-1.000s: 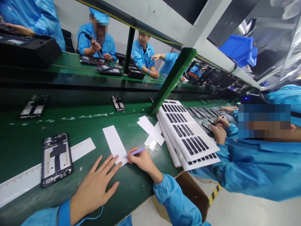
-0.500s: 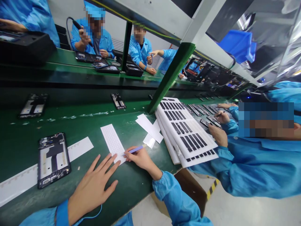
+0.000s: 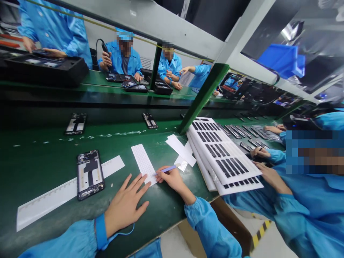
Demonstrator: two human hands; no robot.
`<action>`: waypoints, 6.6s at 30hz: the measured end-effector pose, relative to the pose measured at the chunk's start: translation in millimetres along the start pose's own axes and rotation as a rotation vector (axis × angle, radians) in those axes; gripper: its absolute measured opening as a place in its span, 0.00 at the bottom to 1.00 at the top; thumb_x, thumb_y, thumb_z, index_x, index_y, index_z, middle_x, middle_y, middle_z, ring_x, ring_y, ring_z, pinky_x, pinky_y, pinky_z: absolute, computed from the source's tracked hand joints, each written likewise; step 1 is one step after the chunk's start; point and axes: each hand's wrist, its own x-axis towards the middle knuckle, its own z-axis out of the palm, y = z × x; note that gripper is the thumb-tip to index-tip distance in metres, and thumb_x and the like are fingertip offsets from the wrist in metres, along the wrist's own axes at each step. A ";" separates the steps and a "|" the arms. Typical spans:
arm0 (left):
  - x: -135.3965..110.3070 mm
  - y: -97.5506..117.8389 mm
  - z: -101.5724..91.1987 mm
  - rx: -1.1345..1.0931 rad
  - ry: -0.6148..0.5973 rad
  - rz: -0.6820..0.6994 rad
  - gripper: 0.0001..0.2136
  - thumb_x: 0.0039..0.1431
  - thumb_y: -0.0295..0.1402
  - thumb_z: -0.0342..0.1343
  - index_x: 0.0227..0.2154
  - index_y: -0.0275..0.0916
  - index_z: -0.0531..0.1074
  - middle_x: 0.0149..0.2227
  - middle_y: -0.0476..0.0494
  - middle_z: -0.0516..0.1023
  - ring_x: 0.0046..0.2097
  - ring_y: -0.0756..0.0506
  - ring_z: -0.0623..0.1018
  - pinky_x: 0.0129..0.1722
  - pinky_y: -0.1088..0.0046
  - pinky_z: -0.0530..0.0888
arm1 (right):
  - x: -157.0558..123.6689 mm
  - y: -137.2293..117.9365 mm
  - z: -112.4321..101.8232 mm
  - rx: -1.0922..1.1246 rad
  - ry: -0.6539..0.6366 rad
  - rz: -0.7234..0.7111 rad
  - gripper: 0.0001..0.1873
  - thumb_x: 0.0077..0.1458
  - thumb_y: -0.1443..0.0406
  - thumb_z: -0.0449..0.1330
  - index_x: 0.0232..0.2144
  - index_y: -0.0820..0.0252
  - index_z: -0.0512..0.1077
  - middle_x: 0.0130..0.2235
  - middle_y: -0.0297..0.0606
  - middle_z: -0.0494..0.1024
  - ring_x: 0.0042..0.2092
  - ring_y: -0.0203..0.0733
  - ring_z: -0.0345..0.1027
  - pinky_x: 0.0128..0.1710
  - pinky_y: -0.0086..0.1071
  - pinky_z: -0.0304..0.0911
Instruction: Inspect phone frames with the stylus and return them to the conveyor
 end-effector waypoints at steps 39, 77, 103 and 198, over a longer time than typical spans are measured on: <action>1.7 0.1 2.2 -0.014 0.024 0.002 0.25 0.63 0.42 0.48 0.62 0.43 0.60 0.67 0.40 0.57 0.66 0.38 0.58 0.66 0.50 0.48 | -2.4 -7.6 0.6 -0.059 -0.037 0.008 0.18 0.48 0.53 0.68 0.31 0.64 0.77 0.28 0.40 0.81 0.26 0.38 0.74 0.27 0.30 0.70; -103.7 -142.8 -64.9 0.270 0.239 -0.488 0.30 0.59 0.49 0.52 0.58 0.35 0.61 0.63 0.34 0.61 0.67 0.33 0.56 0.64 0.47 0.54 | 135.9 -53.1 236.2 0.065 -0.404 -0.027 0.11 0.41 0.63 0.64 0.28 0.65 0.75 0.25 0.38 0.80 0.24 0.36 0.74 0.17 0.21 0.63; -95.4 -143.5 -74.5 0.312 0.147 -0.513 0.27 0.61 0.48 0.48 0.60 0.42 0.64 0.61 0.35 0.65 0.60 0.31 0.66 0.59 0.44 0.60 | 131.6 -71.5 191.8 0.080 -0.145 -0.189 0.10 0.48 0.62 0.62 0.33 0.62 0.71 0.24 0.34 0.77 0.21 0.35 0.71 0.19 0.25 0.68; -113.8 -91.7 -69.1 0.126 0.218 -0.109 0.15 0.62 0.43 0.54 0.45 0.38 0.71 0.49 0.43 0.77 0.55 0.42 0.74 0.67 0.55 0.51 | 16.0 -22.6 177.1 0.071 -0.388 -0.001 0.17 0.48 0.55 0.69 0.33 0.63 0.76 0.27 0.37 0.79 0.27 0.39 0.76 0.32 0.32 0.73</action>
